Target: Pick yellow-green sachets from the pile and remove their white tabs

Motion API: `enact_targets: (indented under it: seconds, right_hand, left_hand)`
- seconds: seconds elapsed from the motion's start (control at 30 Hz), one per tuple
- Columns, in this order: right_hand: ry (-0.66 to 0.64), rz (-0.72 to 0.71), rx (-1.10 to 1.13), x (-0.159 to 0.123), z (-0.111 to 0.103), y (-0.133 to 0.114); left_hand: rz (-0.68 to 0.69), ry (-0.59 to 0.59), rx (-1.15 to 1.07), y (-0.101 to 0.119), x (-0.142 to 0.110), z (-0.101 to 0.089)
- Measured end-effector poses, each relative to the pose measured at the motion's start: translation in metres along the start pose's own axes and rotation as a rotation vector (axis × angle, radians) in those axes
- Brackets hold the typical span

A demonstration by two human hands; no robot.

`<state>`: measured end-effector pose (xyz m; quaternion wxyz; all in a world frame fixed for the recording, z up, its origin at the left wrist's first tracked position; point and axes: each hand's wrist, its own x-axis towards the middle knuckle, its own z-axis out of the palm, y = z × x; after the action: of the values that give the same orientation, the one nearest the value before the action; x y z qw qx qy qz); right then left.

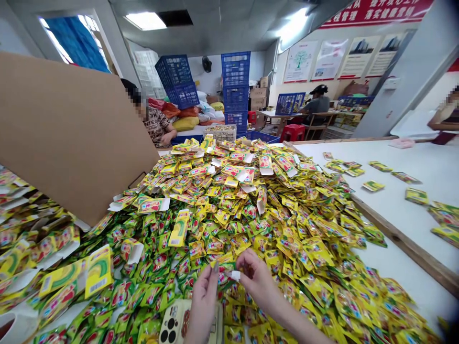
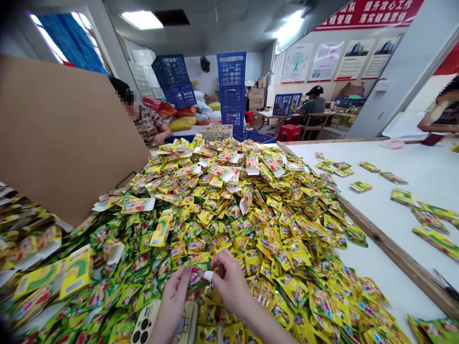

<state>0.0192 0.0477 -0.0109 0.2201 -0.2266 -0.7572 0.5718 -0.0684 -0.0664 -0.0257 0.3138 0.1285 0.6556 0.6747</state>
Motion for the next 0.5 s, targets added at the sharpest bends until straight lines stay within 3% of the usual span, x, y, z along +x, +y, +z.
enact_targets:
  seconds: [0.07, 0.17, 0.27, 0.37, 0.43, 0.5]
  right_hand:
    - [0.001, 0.032, 0.074, -0.001, -0.002, -0.004]
    - [-0.185, 0.065, 0.177, -0.002, -0.013, -0.013]
    - [-0.247, -0.078, -0.135, -0.007, -0.030, -0.017]
    - [-0.257, -0.172, -0.651, -0.018, -0.046, -0.004]
    - [-0.307, -0.153, -0.936, -0.024, -0.052, 0.011]
    - [-0.340, -0.143, -1.028, -0.028, -0.057, 0.023]
  left_hand:
    - [0.065, -0.038, 0.100, 0.000, -0.005, 0.007]
    - [0.225, -0.042, 0.341, 0.010, -0.002, 0.010]
    - [0.427, 0.091, 0.674, 0.036, 0.030, -0.013]
    - [0.365, 0.310, 0.812, 0.063, 0.083, -0.056]
    - [0.257, 0.331, 0.874, 0.073, 0.113, -0.079]
    - [0.190, 0.272, 0.897, 0.075, 0.130, -0.091]
